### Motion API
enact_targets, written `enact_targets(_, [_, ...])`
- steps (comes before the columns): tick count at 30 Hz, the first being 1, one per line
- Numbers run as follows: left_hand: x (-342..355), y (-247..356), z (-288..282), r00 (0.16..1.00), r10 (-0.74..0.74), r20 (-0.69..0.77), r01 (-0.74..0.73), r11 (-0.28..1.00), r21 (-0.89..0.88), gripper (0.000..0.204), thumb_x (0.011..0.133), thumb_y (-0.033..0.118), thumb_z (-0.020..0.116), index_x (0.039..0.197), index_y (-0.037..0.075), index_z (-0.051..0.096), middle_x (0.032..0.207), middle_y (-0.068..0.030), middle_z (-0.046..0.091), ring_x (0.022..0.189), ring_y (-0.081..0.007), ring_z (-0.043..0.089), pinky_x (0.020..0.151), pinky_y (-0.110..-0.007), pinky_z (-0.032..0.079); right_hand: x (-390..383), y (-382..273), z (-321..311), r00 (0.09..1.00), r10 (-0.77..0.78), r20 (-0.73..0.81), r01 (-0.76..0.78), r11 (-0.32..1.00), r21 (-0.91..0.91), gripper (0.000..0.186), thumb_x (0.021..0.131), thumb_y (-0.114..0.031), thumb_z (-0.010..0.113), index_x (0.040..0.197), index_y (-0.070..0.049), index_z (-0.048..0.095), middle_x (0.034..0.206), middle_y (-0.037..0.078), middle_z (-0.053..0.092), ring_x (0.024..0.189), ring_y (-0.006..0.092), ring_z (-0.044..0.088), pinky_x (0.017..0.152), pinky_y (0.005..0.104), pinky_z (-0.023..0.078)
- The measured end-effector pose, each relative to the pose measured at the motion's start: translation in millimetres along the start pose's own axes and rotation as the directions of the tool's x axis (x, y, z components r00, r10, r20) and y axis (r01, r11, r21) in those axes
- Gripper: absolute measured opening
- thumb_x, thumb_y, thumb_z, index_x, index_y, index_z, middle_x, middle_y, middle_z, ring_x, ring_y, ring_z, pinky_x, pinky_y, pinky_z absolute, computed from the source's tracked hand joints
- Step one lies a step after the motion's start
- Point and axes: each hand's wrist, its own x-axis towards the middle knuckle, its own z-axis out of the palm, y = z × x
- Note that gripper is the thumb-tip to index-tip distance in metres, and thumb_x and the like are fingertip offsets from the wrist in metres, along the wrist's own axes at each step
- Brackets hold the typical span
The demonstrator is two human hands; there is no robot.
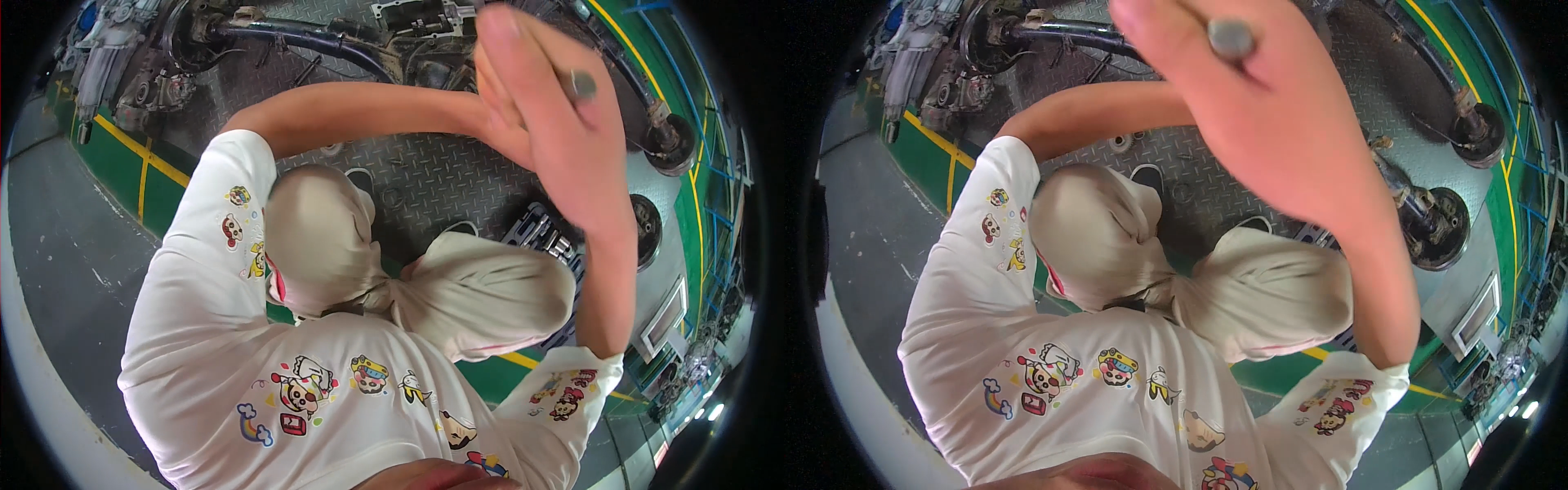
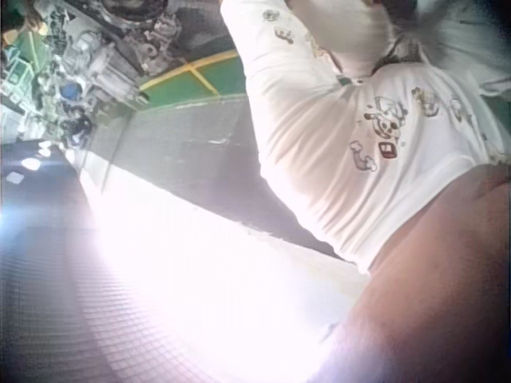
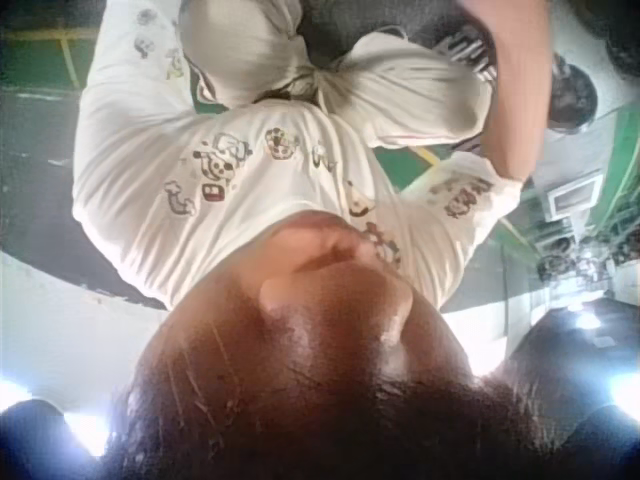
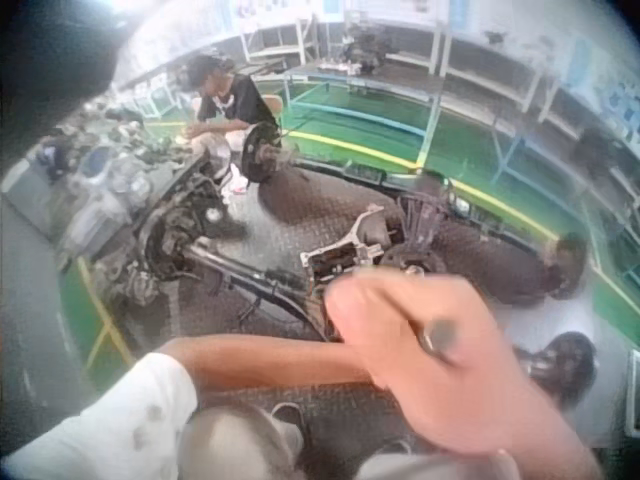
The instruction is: The person opens a tool case, selects a socket and wrench, and proceeds to loosen and remove bolts from a vehicle axle assembly using the tool and their hands.
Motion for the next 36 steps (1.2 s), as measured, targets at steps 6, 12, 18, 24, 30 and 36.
enact_targets(6, [-11,-4,-46,0.981,0.011,-0.194,0.094,0.844,0.528,0.017,0.095,0.018,0.063,0.089,0.003,0.06,0.073,-0.0016,0.057,0.069,-0.0093,0.05,0.06,-0.033,0.041,-66,-23,-38,0.968,0.165,0.191,-0.137,0.979,-0.153,0.035,0.102,-0.029,0.053,0.083,0.0,0.056,0.071,0.002,0.05,0.065,0.0085,0.047,0.062,0.0266,0.037])
enact_targets(12, [-54,-5,-4,0.993,-0.083,0.086,0.052,0.95,0.308,0.021,0.099,0.021,0.064,0.091,0.004,0.054,0.073,-0.0016,0.05,0.067,-0.0127,0.048,0.061,-0.032,0.04,-54,17,-84,0.961,0.002,-0.275,0.08,0.955,0.284,0.035,0.106,-0.027,0.048,0.076,-0.009,0.045,0.065,-0.004,0.036,0.057,0.0087,0.035,0.064,0.0285,0.037])
enact_targets(18, [-11,-32,11,0.986,0.118,0.12,-0.153,0.925,0.347,0.028,0.106,0.025,0.046,0.11,-0.001,0.056,0.084,-0.0147,0.062,0.083,-0.0267,0.061,0.084,-0.038,0.049,-22,-4,-37,0.965,0.161,-0.209,-0.005,0.805,0.594,0.035,0.1,-0.036,0.063,0.107,-0.004,0.073,0.067,-0.003,0.06,0.055,0.0056,0.046,0.052,0.0188,0.036])
enact_targets(24, [12,-23,0,0.992,0.056,0.109,-0.099,0.891,0.443,0.026,0.102,0.019,0.051,0.098,-0.003,0.064,0.09,-0.0166,0.068,0.084,-0.0282,0.064,0.076,-0.038,0.051,-53,64,-46,0.957,-0.255,-0.138,0.282,0.709,0.646,0.029,0.101,-0.031,0.057,0.083,-0.009,0.054,0.065,-0.005,0.041,0.056,0.0065,0.038,0.058,0.0262,0.036])
enact_targets(30, [11,-12,-37,0.931,0.352,-0.098,-0.059,0.409,0.911,0.027,0.083,0.015,0.069,0.106,0.0,0.066,0.095,-0.0159,0.071,0.086,-0.0335,0.07,0.075,-0.04,0.055,-79,13,-46,0.992,-0.052,-0.119,0.086,0.949,0.305,0.036,0.103,-0.036,0.055,0.083,-0.006,0.05,0.063,-0.003,0.042,0.054,0.0075,0.037,0.053,0.0244,0.036])
enact_targets(36, [-44,19,-38,0.995,-0.054,0.09,0.018,0.934,0.357,0.016,0.095,0.006,0.063,0.109,-0.001,0.064,0.093,-0.0115,0.069,0.09,-0.0223,0.069,0.078,-0.035,0.053,-68,34,-102,0.919,-0.05,-0.392,0.219,0.889,0.402,0.031,0.107,-0.024,0.045,0.08,-0.01,0.047,0.067,-0.003,0.038,0.057,0.0096,0.034,0.055,0.0285,0.033])
